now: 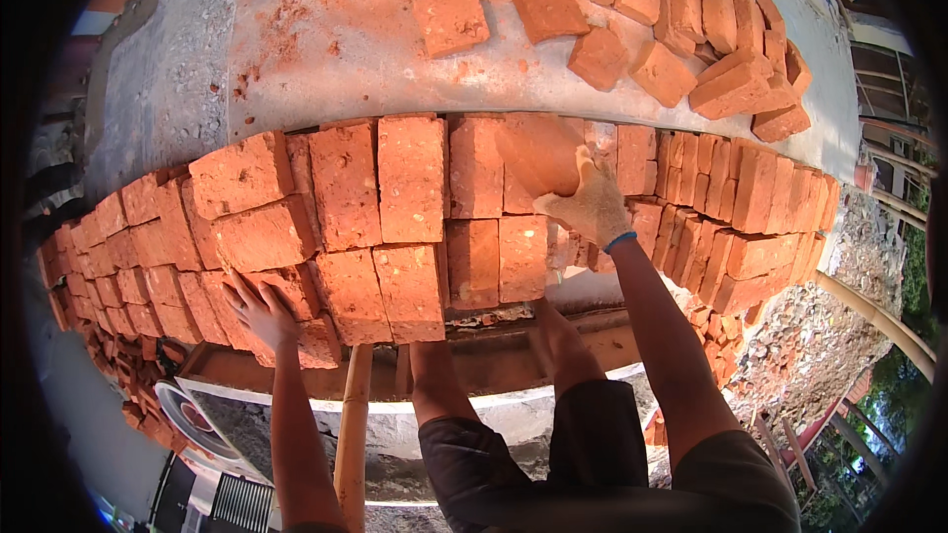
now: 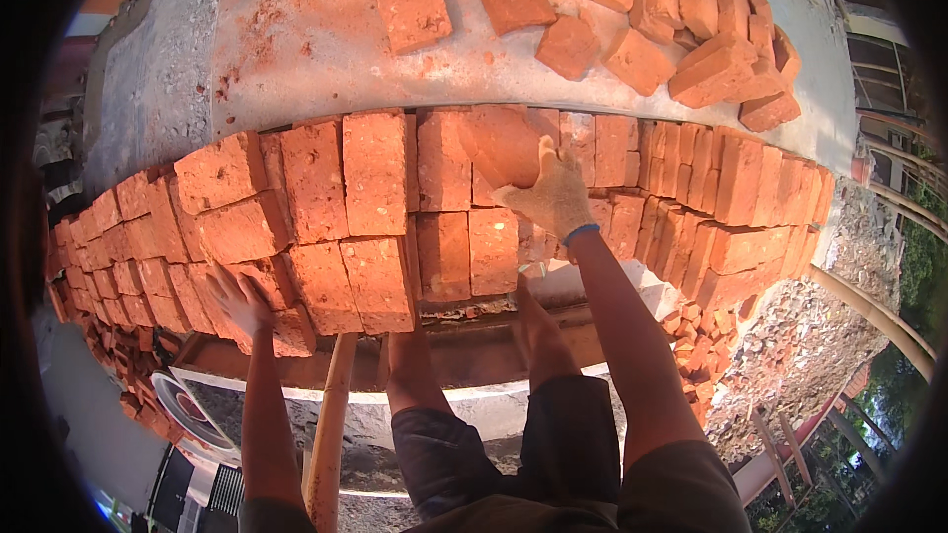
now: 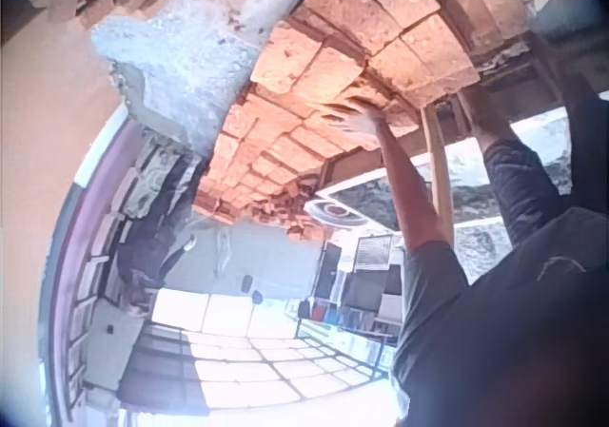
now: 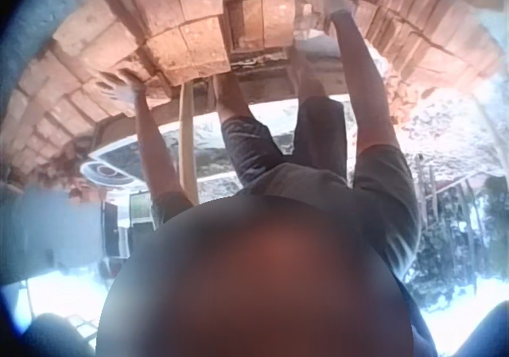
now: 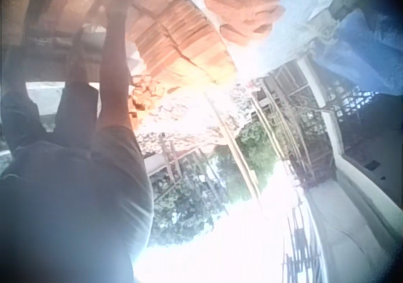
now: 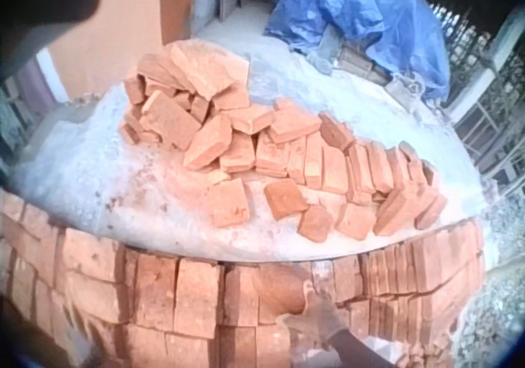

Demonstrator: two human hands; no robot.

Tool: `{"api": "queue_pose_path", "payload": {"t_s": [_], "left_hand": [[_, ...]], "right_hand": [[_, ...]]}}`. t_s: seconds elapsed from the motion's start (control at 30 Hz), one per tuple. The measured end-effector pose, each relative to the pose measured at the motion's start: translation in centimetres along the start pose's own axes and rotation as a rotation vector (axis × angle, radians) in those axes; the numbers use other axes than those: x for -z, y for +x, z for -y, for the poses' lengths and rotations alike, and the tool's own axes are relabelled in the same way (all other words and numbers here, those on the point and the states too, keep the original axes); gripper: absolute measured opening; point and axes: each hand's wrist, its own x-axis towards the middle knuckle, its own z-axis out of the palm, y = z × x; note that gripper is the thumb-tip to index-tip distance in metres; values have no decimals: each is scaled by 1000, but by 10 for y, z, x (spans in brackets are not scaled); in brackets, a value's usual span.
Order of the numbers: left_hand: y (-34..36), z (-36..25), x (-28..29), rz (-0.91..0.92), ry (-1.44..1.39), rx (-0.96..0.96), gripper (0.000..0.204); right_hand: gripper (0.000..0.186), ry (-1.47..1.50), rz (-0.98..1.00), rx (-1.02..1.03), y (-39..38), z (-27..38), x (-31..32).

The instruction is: The person places red bricks onto a curved wall, tapping each brick into position with a gloved hand. The person repeatedly picks up bricks, aligns them, and secures them in the wall structure.

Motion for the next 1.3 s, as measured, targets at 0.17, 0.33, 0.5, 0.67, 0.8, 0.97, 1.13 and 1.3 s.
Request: {"api": "queue_pose_path", "payload": {"t_s": [0.17, 0.33, 0.5, 0.67, 0.8, 0.97, 1.13, 1.3], "left_hand": [[-6, -51, 28, 8, 142, 41, 65], [-69, -210, 27, -2, -283, -462, 66], [-45, -314, -29, 111, -72, -531, 70], [-40, -319, -41, 218, 116, -468, 80], [-42, -321, -38, 128, 4, -478, 90], [-40, -321, -46, 113, 122, -484, 86], [-42, -323, -46, 56, 105, -501, 85], [-41, -325, -46, 57, 91, -501, 88]], "right_hand": [[112, -290, -16, 425, 36, 16, -25], [97, -427, 71, 528, 54, 20, -24], [94, -470, -126, 785, 82, 25, -24], [94, -400, 12, 691, 98, 20, -22], [100, -520, 3, 644, 92, 27, -15], [97, -403, -16, 466, 78, 15, 34], [130, 557, -900, -148, 115, -129, 165], [151, 352, -945, -403, 193, -253, 176]]}}
